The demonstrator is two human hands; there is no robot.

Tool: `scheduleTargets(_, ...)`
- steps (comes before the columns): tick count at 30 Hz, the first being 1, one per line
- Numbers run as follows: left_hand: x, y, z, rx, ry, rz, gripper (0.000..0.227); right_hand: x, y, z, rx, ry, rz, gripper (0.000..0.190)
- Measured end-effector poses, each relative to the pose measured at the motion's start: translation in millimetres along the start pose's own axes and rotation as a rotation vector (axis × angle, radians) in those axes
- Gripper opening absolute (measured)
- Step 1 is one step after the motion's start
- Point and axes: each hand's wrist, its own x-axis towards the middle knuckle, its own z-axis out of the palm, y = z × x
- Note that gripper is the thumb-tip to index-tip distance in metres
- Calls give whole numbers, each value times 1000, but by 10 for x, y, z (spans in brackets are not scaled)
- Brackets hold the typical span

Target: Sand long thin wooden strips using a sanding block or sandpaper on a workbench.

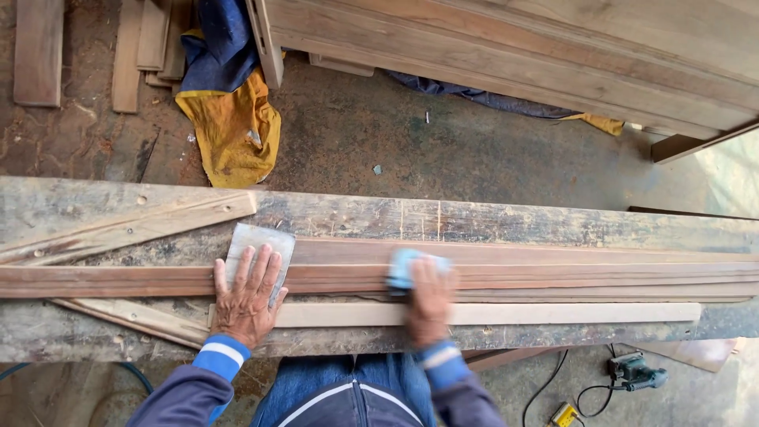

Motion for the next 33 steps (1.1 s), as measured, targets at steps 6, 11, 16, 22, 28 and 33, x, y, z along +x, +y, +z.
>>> scheduleTargets(6,-4,-12,-20,21,-3,0,70,378,-645,105,191,-182,-198,49)
scheduleTargets(11,-15,17,-53,8,-18,-58,70,383,73,-299,241,-238,-202,29)
scheduleTargets(16,0,13,26,6,20,-26,70,633,-91,-257,325,-285,-341,22)
scheduleTargets(22,17,150,-34,1,-15,-163,70,823,-1080,175,393,-448,-585,25)
scheduleTargets(28,4,251,-29,-51,15,-288,70,591,191,-356,368,-437,-420,33)
scheduleTargets(33,22,270,-39,23,-46,-305,69,500,388,-323,328,-425,-397,26)
